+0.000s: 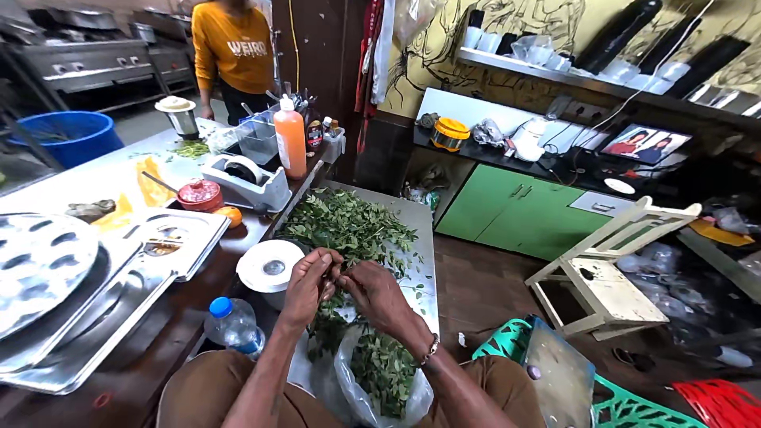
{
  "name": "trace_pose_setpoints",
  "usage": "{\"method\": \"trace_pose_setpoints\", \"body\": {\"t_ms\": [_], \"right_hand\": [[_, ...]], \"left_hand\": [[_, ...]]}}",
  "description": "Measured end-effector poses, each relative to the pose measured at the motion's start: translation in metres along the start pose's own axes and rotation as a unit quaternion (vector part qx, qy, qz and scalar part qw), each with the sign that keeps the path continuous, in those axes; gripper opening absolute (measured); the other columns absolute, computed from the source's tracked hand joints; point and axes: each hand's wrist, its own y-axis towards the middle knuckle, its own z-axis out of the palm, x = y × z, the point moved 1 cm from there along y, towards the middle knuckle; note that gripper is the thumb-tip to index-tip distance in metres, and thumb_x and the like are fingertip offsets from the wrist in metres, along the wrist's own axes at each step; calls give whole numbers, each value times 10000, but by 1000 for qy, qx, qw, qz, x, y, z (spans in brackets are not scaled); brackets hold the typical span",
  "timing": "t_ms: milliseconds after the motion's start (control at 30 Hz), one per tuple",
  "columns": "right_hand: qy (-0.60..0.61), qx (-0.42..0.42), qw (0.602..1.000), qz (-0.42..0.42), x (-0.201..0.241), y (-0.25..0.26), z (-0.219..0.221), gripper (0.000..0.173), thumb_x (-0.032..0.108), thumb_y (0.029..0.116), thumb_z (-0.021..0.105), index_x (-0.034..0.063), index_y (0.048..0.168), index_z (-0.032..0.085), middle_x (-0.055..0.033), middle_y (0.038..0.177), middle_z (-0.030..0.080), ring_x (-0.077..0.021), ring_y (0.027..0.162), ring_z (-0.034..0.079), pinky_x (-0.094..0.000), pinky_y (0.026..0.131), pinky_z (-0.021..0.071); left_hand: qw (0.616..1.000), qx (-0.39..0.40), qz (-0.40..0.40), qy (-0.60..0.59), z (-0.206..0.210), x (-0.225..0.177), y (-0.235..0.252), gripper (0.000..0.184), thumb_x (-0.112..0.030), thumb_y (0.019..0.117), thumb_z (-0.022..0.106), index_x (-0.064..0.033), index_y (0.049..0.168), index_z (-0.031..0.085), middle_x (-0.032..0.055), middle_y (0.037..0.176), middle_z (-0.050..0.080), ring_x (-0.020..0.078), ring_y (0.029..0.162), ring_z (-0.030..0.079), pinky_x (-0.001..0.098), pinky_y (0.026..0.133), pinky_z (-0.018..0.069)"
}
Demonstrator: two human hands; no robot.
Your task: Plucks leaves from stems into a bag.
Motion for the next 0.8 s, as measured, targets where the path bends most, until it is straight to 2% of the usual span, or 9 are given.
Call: {"method": "trace_pose_setpoints", "body": {"t_ms": [100,233,367,433,500,567,633,700,800], "right_hand": [[-75,9,997,4,10,-17,-8,306,334,1071,520,133,925,698,4,882,638,-138,896,641,-331,788,570],[-41,48,993,98,16,-82,-4,385,353,1099,428,104,980,696,-49,927,670,-172,892,672,-363,786,580],[-87,76,979,168,13,-162,15,367,390,1069,491,110,978,710,-67,928,687,-208,907,695,-396,783,601],[-112,93,970,197,10,-181,15,404,497,1029,541,153,1087,743,-48,1079,712,-231,1057,667,-428,896,574],[-105,39,977,181,10,-179,5,378,502,1017,561,197,1139,747,6,1140,714,-193,1115,640,-407,938,548],[-61,-72,987,129,15,-158,-7,247,358,1025,601,186,1067,773,33,1057,733,-128,1051,665,-343,913,566],[8,-140,987,76,24,-127,-16,177,244,1014,637,137,1022,778,17,1006,737,-111,979,694,-319,865,606],[54,-135,988,46,33,-97,-16,163,203,1012,649,112,1053,778,3,1042,747,-114,990,709,-325,878,621],[75,-42,994,74,36,-62,-2,300,262,1070,532,124,1236,741,7,1224,729,-111,1178,656,-343,1046,538]], "left_hand": [[1000,-3,-10,4,5,-1,1,313,-326,1080,467,-121,1079,704,36,721,564,76,464,453,195,412,405],[998,-53,12,-9,-1,-13,2,321,-318,1092,434,-125,1082,691,13,704,547,61,444,439,183,388,397],[991,-111,61,-43,-16,-25,6,286,-302,1097,428,-148,1075,668,-43,692,507,30,466,430,160,418,403],[988,-114,82,-59,-19,-26,12,285,-264,1098,415,-132,1078,667,-38,711,519,40,484,449,171,433,427],[990,-117,73,-42,-14,-24,9,289,-285,1098,413,-146,1080,666,-33,715,532,45,479,462,175,423,435],[991,-117,56,-23,-6,-21,3,303,-328,1100,420,-163,1089,674,-23,714,538,50,470,460,177,412,427],[994,-100,50,-19,-3,-16,2,319,-335,1101,415,-158,1098,679,-13,713,543,59,466,466,186,410,434],[995,-80,47,-25,-2,-13,2,323,-324,1099,418,-138,1099,682,-1,710,543,68,472,479,195,414,448],[997,-56,25,-44,-1,-10,2,320,-328,1091,429,-131,1095,681,6,707,551,67,477,487,194,419,449]]}}
